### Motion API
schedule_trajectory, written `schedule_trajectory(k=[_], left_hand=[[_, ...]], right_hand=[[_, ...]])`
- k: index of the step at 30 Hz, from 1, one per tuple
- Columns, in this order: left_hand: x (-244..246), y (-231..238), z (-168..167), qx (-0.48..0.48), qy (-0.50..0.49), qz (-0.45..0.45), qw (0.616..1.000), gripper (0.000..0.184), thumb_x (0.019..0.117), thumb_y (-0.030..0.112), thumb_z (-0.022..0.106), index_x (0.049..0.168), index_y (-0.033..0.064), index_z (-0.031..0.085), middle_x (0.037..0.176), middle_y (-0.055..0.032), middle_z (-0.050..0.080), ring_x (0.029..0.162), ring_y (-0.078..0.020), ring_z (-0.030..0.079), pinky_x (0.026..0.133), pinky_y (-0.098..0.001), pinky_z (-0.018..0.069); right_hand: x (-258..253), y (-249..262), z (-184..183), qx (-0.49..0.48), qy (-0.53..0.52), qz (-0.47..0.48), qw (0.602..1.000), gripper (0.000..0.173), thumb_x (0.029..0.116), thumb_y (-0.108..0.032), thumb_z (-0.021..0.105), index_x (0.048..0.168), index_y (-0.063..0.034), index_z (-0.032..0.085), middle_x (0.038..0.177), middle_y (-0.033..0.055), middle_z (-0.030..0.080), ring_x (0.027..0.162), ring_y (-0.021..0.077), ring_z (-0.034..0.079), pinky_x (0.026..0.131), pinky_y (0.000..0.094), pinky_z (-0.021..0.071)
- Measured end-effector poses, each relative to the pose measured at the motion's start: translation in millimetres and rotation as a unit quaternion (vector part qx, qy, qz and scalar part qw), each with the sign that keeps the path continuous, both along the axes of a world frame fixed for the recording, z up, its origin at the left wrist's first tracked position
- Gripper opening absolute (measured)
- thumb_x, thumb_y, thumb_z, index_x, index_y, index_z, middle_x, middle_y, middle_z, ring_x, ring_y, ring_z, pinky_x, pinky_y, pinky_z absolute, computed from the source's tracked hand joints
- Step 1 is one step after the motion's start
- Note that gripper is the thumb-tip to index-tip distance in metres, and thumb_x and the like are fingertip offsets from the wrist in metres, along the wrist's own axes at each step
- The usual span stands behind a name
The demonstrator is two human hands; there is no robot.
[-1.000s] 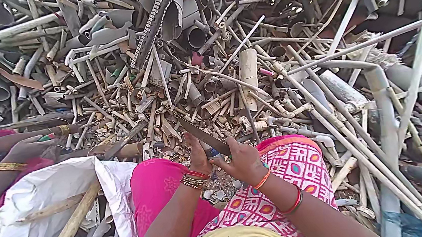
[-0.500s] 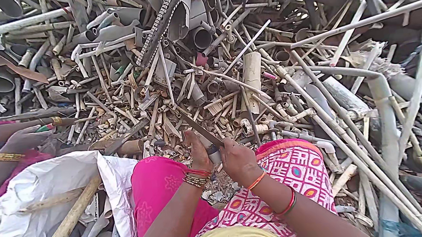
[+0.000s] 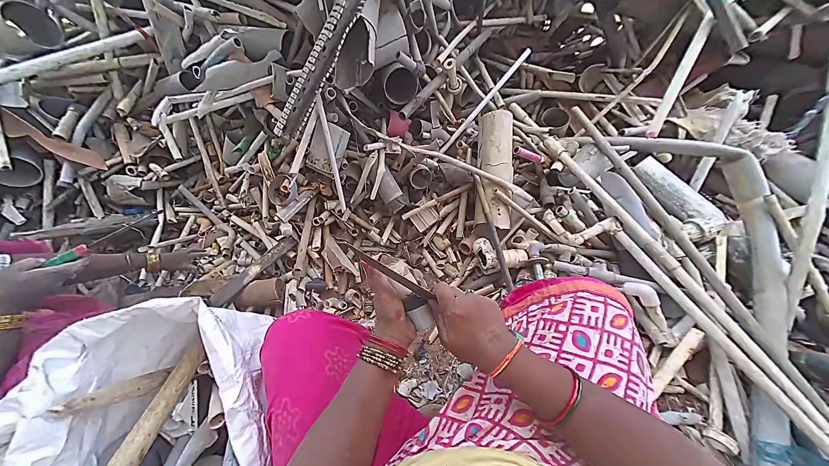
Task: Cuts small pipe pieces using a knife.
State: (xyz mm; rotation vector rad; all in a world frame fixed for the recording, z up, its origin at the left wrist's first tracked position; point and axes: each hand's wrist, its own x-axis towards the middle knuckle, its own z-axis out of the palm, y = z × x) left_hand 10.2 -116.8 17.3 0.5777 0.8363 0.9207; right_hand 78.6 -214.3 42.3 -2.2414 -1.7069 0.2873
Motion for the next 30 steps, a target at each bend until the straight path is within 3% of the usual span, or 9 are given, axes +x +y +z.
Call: schedule_trajectory(k=[6, 8, 10, 12, 14, 16, 18, 21, 30], left_hand=[[5.0, -1.7, -4.3, 0.017, -0.003, -0.012, 1.0, 0.068, 0.1061, 0.059, 0.004, 0.116, 0.011, 0.051, 0.081, -0.0019, 0.063, 0.073, -0.0087, 0.065, 0.066, -0.0275, 0.0574], [2.1, 0.7, -1.2, 0.023, -0.018, -0.009, 1.0, 0.07, 0.1057, 0.06, 0.003, 0.116, 0.0112, 0.052, 0.084, -0.0038, 0.064, 0.077, -0.0112, 0.067, 0.069, -0.0301, 0.0584], [1.2, 7.1, 2.5, 0.012, -0.045, -0.009, 0.999, 0.077, 0.1024, 0.065, -0.001, 0.098, 0.0113, 0.054, 0.07, -0.0027, 0.063, 0.061, -0.0113, 0.065, 0.057, -0.0273, 0.0577], [-0.5, 11.0, 1.2, 0.007, -0.068, -0.022, 0.997, 0.082, 0.0994, 0.069, -0.004, 0.089, 0.0107, 0.053, 0.063, -0.0022, 0.06, 0.054, -0.0123, 0.062, 0.051, -0.0264, 0.0554], [0.7, 10.4, 3.0, 0.013, -0.068, -0.007, 0.998, 0.08, 0.1008, 0.067, -0.003, 0.095, 0.012, 0.055, 0.068, -0.0011, 0.064, 0.061, -0.0103, 0.066, 0.057, -0.0267, 0.0582], [-0.7, 8.9, 3.7, 0.029, -0.076, -0.007, 0.997, 0.078, 0.1015, 0.066, -0.002, 0.114, 0.0138, 0.054, 0.084, -0.0009, 0.068, 0.079, -0.0097, 0.069, 0.071, -0.0299, 0.0601], [0.1, 10.2, 2.4, 0.036, -0.082, 0.005, 0.996, 0.075, 0.1021, 0.065, -0.002, 0.112, 0.0156, 0.054, 0.083, 0.0008, 0.067, 0.078, -0.0085, 0.069, 0.071, -0.0294, 0.0597], [-1.0, 11.6, 0.5, 0.053, -0.095, 0.004, 0.994, 0.076, 0.1017, 0.064, -0.004, 0.11, 0.0154, 0.054, 0.079, 0.0016, 0.067, 0.075, -0.0073, 0.069, 0.07, -0.0285, 0.06], [-3.9, 15.3, -5.1, 0.049, -0.077, -0.003, 0.996, 0.074, 0.1028, 0.062, -0.005, 0.104, 0.0146, 0.053, 0.074, 0.0012, 0.064, 0.07, -0.0084, 0.066, 0.066, -0.0277, 0.0586]], right_hand=[[10.5, 18.1, 32.7, -0.183, 0.081, 0.006, 0.98, 0.044, 0.1129, -0.024, 0.03, 0.146, -0.0001, 0.047, 0.118, 0.0247, 0.068, 0.112, 0.0408, 0.068, 0.092, 0.055, 0.0513], [29.1, 18.3, 12.9, -0.076, 0.25, 0.021, 0.965, 0.04, 0.1126, -0.021, 0.033, 0.135, 0.0048, 0.054, 0.098, 0.0206, 0.065, 0.092, 0.0306, 0.066, 0.084, 0.045, 0.0519], [39.9, 16.6, -11.3, 0.038, 0.482, 0.014, 0.875, 0.032, 0.1112, -0.02, 0.031, 0.121, 0.0009, 0.053, 0.076, -0.0005, 0.052, 0.062, 0.0056, 0.053, 0.061, 0.0214, 0.0491], [42.4, 12.5, -14.2, 0.055, 0.57, 0.011, 0.82, 0.029, 0.1117, -0.02, 0.03, 0.117, -0.0022, 0.052, 0.072, -0.0062, 0.051, 0.057, 0.0001, 0.053, 0.058, 0.017, 0.0501], [42.9, 11.1, -14.2, 0.049, 0.468, 0.027, 0.882, 0.033, 0.109, -0.028, 0.036, 0.115, -0.0015, 0.056, 0.076, -0.0034, 0.052, 0.063, 0.0028, 0.052, 0.063, 0.0212, 0.0482], [37.7, 8.9, -7.4, 0.01, 0.324, 0.027, 0.946, 0.052, 0.1048, -0.043, 0.048, 0.123, 0.0044, 0.06, 0.094, 0.0142, 0.065, 0.085, 0.0234, 0.064, 0.079, 0.0434, 0.0507], [26.7, 8.8, -4.3, 0.0, 0.223, 0.007, 0.975, 0.066, 0.0981, -0.054, 0.058, 0.122, 0.0075, 0.062, 0.098, 0.023, 0.07, 0.095, 0.038, 0.069, 0.083, 0.0564, 0.0517], [18.1, 10.2, -7.0, 0.05, 0.135, -0.017, 0.989, 0.068, 0.0911, -0.056, 0.067, 0.113, 0.0084, 0.064, 0.09, 0.024, 0.07, 0.086, 0.042, 0.071, 0.072, 0.0579, 0.053], [17.7, 20.2, -6.5, 0.05, 0.08, 0.0, 0.996, 0.067, 0.0906, -0.058, 0.067, 0.108, 0.0063, 0.066, 0.083, 0.0217, 0.07, 0.081, 0.0417, 0.072, 0.067, 0.0567, 0.0534]])
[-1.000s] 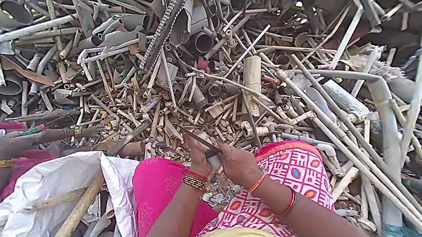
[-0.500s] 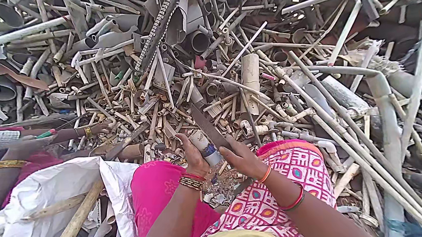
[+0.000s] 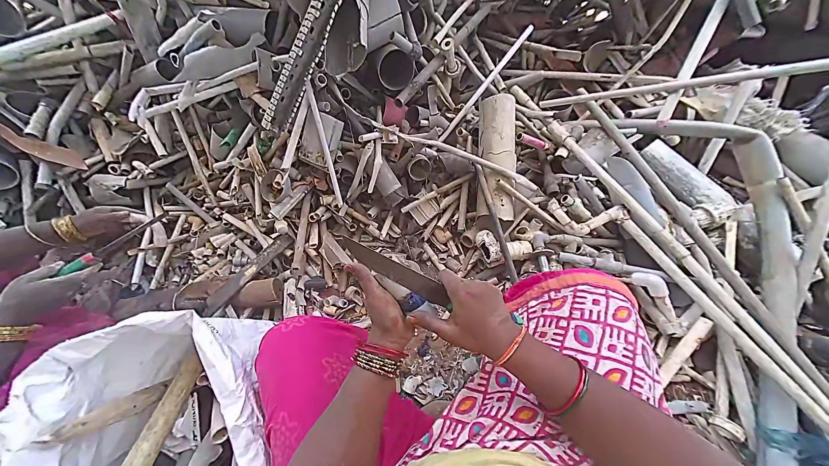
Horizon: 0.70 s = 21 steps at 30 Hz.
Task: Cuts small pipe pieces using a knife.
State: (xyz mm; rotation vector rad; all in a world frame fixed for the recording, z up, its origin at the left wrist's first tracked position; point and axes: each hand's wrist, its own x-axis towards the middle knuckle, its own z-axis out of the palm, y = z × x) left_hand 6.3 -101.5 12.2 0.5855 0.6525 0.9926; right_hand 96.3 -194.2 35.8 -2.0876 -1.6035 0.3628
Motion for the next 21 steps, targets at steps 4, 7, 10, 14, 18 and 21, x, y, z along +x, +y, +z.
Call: schedule_trajectory(k=[4, 7, 10, 14, 18, 21], left_hand=[[-0.3, 0.0, -1.7, -0.012, 0.019, -0.009, 1.0, 0.071, 0.1047, 0.057, -0.005, 0.102, 0.0141, 0.051, 0.073, 0.0007, 0.06, 0.068, -0.0088, 0.064, 0.065, -0.0263, 0.057], [0.0, -2.6, 2.2, -0.034, 0.024, -0.022, 0.999, 0.07, 0.1061, 0.054, -0.006, 0.097, 0.0134, 0.051, 0.069, 0.0015, 0.06, 0.064, -0.0074, 0.063, 0.062, -0.0243, 0.0563], [0.2, -3.9, 3.7, -0.051, 0.033, -0.029, 0.998, 0.071, 0.1062, 0.054, -0.005, 0.095, 0.0126, 0.051, 0.069, 0.0008, 0.061, 0.063, -0.0081, 0.064, 0.061, -0.0241, 0.0568], [2.4, -5.3, 2.0, -0.033, 0.055, -0.026, 0.998, 0.065, 0.1087, 0.048, -0.002, 0.097, 0.012, 0.05, 0.069, 0.0007, 0.061, 0.064, -0.0078, 0.064, 0.061, -0.0235, 0.0564], [4.6, -8.3, 0.2, -0.036, 0.076, -0.017, 0.996, 0.063, 0.1091, 0.048, -0.001, 0.104, 0.0109, 0.049, 0.073, -0.0005, 0.061, 0.067, -0.0085, 0.064, 0.064, -0.0249, 0.0569], [5.2, -10.4, 0.5, -0.038, 0.102, -0.019, 0.994, 0.062, 0.1085, 0.051, -0.001, 0.117, 0.011, 0.047, 0.082, -0.0016, 0.06, 0.074, -0.009, 0.063, 0.069, -0.0264, 0.0562]], right_hand=[[-0.5, 2.0, -1.1, -0.011, -0.02, 0.005, 1.0, 0.067, 0.0932, -0.06, 0.061, 0.105, 0.0059, 0.066, 0.079, 0.0203, 0.069, 0.078, 0.0406, 0.072, 0.065, 0.0548, 0.053], [-1.0, 2.2, 0.7, -0.037, -0.01, 0.003, 0.999, 0.069, 0.0947, -0.061, 0.06, 0.107, 0.007, 0.065, 0.082, 0.022, 0.07, 0.082, 0.042, 0.072, 0.069, 0.0564, 0.0533], [-1.8, 2.5, 3.9, -0.077, -0.011, 0.001, 0.997, 0.071, 0.0968, -0.062, 0.056, 0.112, 0.0073, 0.065, 0.086, 0.0233, 0.071, 0.086, 0.0431, 0.073, 0.071, 0.0572, 0.0535], [-1.9, 3.4, 6.7, -0.124, -0.008, -0.009, 0.992, 0.073, 0.0981, -0.063, 0.052, 0.116, 0.0069, 0.063, 0.091, 0.0239, 0.071, 0.092, 0.0426, 0.072, 0.075, 0.0565, 0.0527], [1.4, 4.5, 11.9, -0.176, 0.002, 0.0, 0.984, 0.073, 0.1005, -0.063, 0.049, 0.12, 0.0063, 0.06, 0.098, 0.0247, 0.071, 0.099, 0.0429, 0.071, 0.081, 0.0565, 0.0524], [3.5, 5.0, 14.2, -0.2, 0.01, 0.005, 0.98, 0.072, 0.1012, -0.063, 0.049, 0.122, 0.0054, 0.059, 0.102, 0.0249, 0.07, 0.103, 0.0426, 0.07, 0.084, 0.057, 0.052]])
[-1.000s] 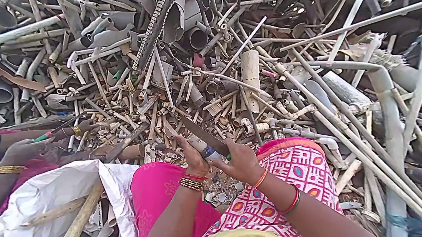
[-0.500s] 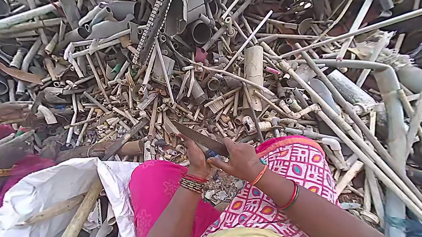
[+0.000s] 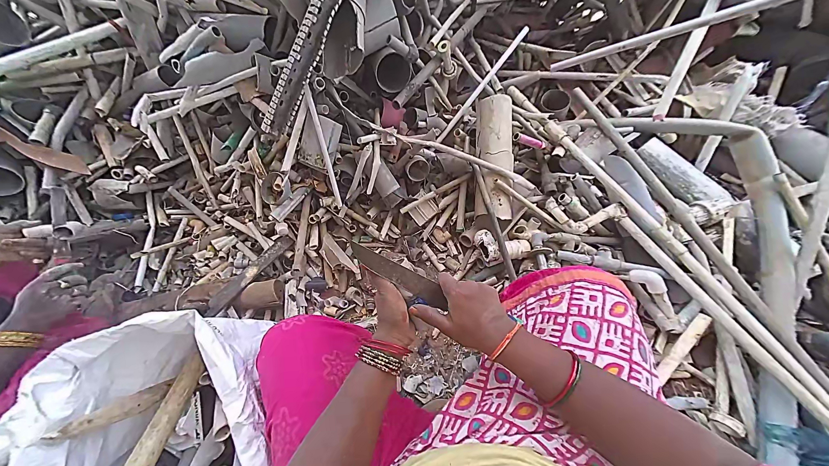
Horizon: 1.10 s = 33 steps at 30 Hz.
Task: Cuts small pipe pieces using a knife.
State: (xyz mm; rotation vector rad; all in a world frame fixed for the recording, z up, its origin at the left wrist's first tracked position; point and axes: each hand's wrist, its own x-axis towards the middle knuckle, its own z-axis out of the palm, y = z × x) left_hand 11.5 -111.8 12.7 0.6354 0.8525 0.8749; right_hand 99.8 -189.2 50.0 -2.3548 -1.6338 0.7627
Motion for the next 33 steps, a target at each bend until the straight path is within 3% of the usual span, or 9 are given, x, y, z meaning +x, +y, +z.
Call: schedule_trajectory(k=[4, 10, 12, 14, 17, 22, 25, 33], left_hand=[[1.6, -1.6, -2.4, 0.0, 0.005, -0.001, 1.0, 0.065, 0.1078, 0.052, -0.001, 0.119, 0.0111, 0.047, 0.086, -0.0022, 0.059, 0.077, -0.0089, 0.062, 0.071, -0.027, 0.0558], [3.0, -1.7, -3.0, -0.034, -0.039, -0.005, 0.999, 0.063, 0.1085, 0.053, 0.001, 0.107, 0.0123, 0.049, 0.076, -0.0026, 0.059, 0.068, -0.0111, 0.063, 0.064, -0.0285, 0.0565], [2.3, -2.5, -3.6, -0.038, -0.076, -0.006, 0.996, 0.063, 0.1092, 0.051, 0.002, 0.1, 0.0123, 0.051, 0.071, -0.0019, 0.061, 0.066, -0.0114, 0.065, 0.063, -0.0282, 0.0577], [2.4, -2.2, -1.0, -0.033, -0.082, 0.002, 0.996, 0.059, 0.11, 0.05, 0.005, 0.102, 0.0138, 0.052, 0.075, -0.0005, 0.063, 0.07, -0.0096, 0.066, 0.066, -0.0277, 0.058], [-1.6, 6.8, 4.4, -0.035, -0.088, -0.002, 0.996, 0.066, 0.106, 0.062, 0.008, 0.113, 0.0163, 0.056, 0.086, -0.0004, 0.067, 0.08, -0.0096, 0.069, 0.07, -0.0298, 0.0595], [-3.8, 8.4, 3.2, -0.018, -0.112, -0.003, 0.994, 0.066, 0.1065, 0.061, 0.009, 0.106, 0.0158, 0.058, 0.081, -0.0005, 0.069, 0.076, -0.01, 0.07, 0.068, -0.0304, 0.0608], [-2.7, 6.9, 1.7, -0.017, -0.106, -0.009, 0.994, 0.062, 0.1081, 0.056, 0.007, 0.106, 0.0163, 0.055, 0.08, 0.0001, 0.066, 0.075, -0.0093, 0.068, 0.069, -0.0296, 0.0596], [-3.0, 6.3, -1.4, 0.034, -0.103, -0.009, 0.994, 0.066, 0.1075, 0.054, 0.002, 0.106, 0.0144, 0.055, 0.078, 0.0009, 0.068, 0.074, -0.0077, 0.07, 0.068, -0.0276, 0.0604]], right_hand=[[2.9, 0.4, -0.4, -0.012, 0.006, 0.006, 1.0, 0.072, 0.1017, -0.063, 0.048, 0.124, 0.0042, 0.059, 0.105, 0.0249, 0.07, 0.106, 0.0422, 0.069, 0.086, 0.0573, 0.0514], [9.7, 1.4, -2.6, -0.012, 0.016, 0.028, 0.999, 0.07, 0.1027, -0.063, 0.046, 0.123, 0.003, 0.059, 0.106, 0.0244, 0.069, 0.107, 0.0413, 0.068, 0.087, 0.0576, 0.0505], [12.5, -5.2, -19.3, 0.113, 0.047, 0.039, 0.992, 0.064, 0.1019, -0.055, 0.054, 0.116, 0.0069, 0.063, 0.095, 0.0255, 0.07, 0.096, 0.0431, 0.07, 0.081, 0.059, 0.0513], [10.9, -9.1, -42.7, 0.294, 0.075, 0.025, 0.953, 0.059, 0.093, -0.047, 0.067, 0.109, 0.0097, 0.068, 0.084, 0.0236, 0.071, 0.081, 0.0416, 0.072, 0.07, 0.0587, 0.0539], [8.4, -11.9, -47.2, 0.356, 0.074, -0.022, 0.931, 0.066, 0.0846, -0.052, 0.073, 0.106, 0.0105, 0.066, 0.083, 0.0219, 0.07, 0.077, 0.0385, 0.071, 0.066, 0.056, 0.0541], [4.1, -15.9, -34.2, 0.277, 0.044, -0.018, 0.96, 0.074, 0.0873, -0.06, 0.067, 0.11, 0.0109, 0.066, 0.086, 0.0233, 0.07, 0.08, 0.0406, 0.071, 0.068, 0.0564, 0.0528], [-0.9, -14.6, -28.8, 0.241, 0.029, -0.024, 0.97, 0.071, 0.0892, -0.06, 0.065, 0.106, 0.0097, 0.065, 0.086, 0.0237, 0.07, 0.083, 0.0418, 0.071, 0.069, 0.0564, 0.0527], [-4.2, -8.7, -17.4, 0.151, 0.01, -0.039, 0.988, 0.076, 0.0916, -0.064, 0.061, 0.114, 0.0084, 0.063, 0.088, 0.023, 0.071, 0.086, 0.0421, 0.072, 0.071, 0.0566, 0.0531]])
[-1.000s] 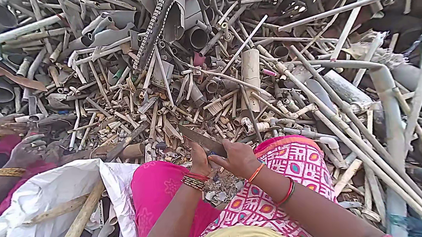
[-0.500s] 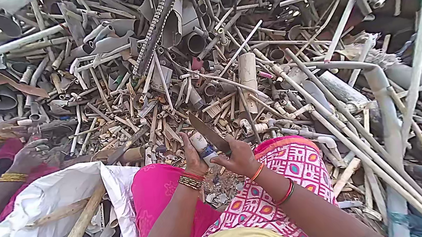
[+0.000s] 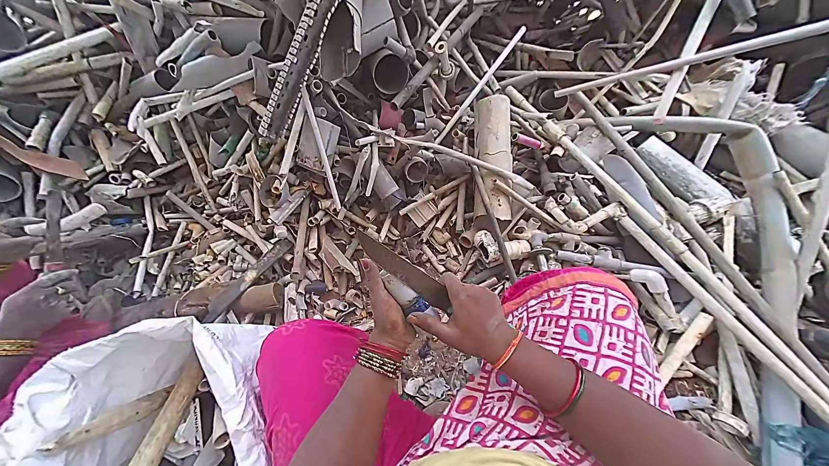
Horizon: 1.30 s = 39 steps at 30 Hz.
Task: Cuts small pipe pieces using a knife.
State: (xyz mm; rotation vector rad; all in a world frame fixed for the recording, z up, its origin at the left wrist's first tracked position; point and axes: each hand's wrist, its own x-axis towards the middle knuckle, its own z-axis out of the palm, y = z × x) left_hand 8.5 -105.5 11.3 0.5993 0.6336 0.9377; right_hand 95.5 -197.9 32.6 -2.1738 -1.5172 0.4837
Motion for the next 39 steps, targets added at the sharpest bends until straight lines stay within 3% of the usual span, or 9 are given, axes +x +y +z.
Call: schedule_trajectory(k=[7, 19, 28, 39], left_hand=[[0.9, -6.6, -2.2, -0.028, 0.003, -0.021, 0.999, 0.07, 0.1063, 0.048, -0.008, 0.093, 0.0143, 0.053, 0.068, 0.0016, 0.066, 0.065, -0.0072, 0.068, 0.063, -0.0254, 0.0591], [2.9, -12.7, 0.4, -0.047, 0.05, -0.026, 0.997, 0.067, 0.1075, 0.05, -0.005, 0.097, 0.0133, 0.051, 0.07, 0.0009, 0.062, 0.065, -0.0076, 0.065, 0.063, -0.0252, 0.0576], [2.4, -16.5, 5.2, -0.067, 0.08, -0.03, 0.994, 0.061, 0.1102, 0.042, -0.002, 0.098, 0.0121, 0.05, 0.07, 0.0, 0.062, 0.065, -0.0084, 0.065, 0.062, -0.0256, 0.0572], [3.2, -15.8, 3.8, -0.077, 0.097, -0.018, 0.992, 0.059, 0.1107, 0.043, 0.0, 0.106, 0.0115, 0.05, 0.077, -0.0023, 0.061, 0.071, -0.0107, 0.065, 0.066, -0.029, 0.057]], right_hand=[[0.0, -1.2, 6.0, -0.024, -0.049, 0.017, 0.998, 0.073, 0.0948, -0.063, 0.057, 0.112, 0.008, 0.065, 0.087, 0.0234, 0.071, 0.085, 0.0428, 0.073, 0.069, 0.0563, 0.0535], [6.7, 2.6, 19.6, -0.143, -0.017, 0.042, 0.989, 0.074, 0.0991, -0.064, 0.051, 0.123, 0.0053, 0.059, 0.1, 0.0244, 0.071, 0.101, 0.0425, 0.07, 0.082, 0.057, 0.0518], [12.3, 4.9, 17.6, -0.158, -0.013, 0.073, 0.985, 0.074, 0.0999, -0.065, 0.049, 0.121, 0.005, 0.059, 0.1, 0.0241, 0.07, 0.102, 0.0418, 0.07, 0.083, 0.057, 0.0513], [18.8, 9.6, 12.1, -0.156, 0.014, 0.095, 0.983, 0.072, 0.1017, -0.063, 0.048, 0.124, 0.0049, 0.059, 0.104, 0.025, 0.069, 0.105, 0.0426, 0.068, 0.087, 0.0586, 0.0508]])
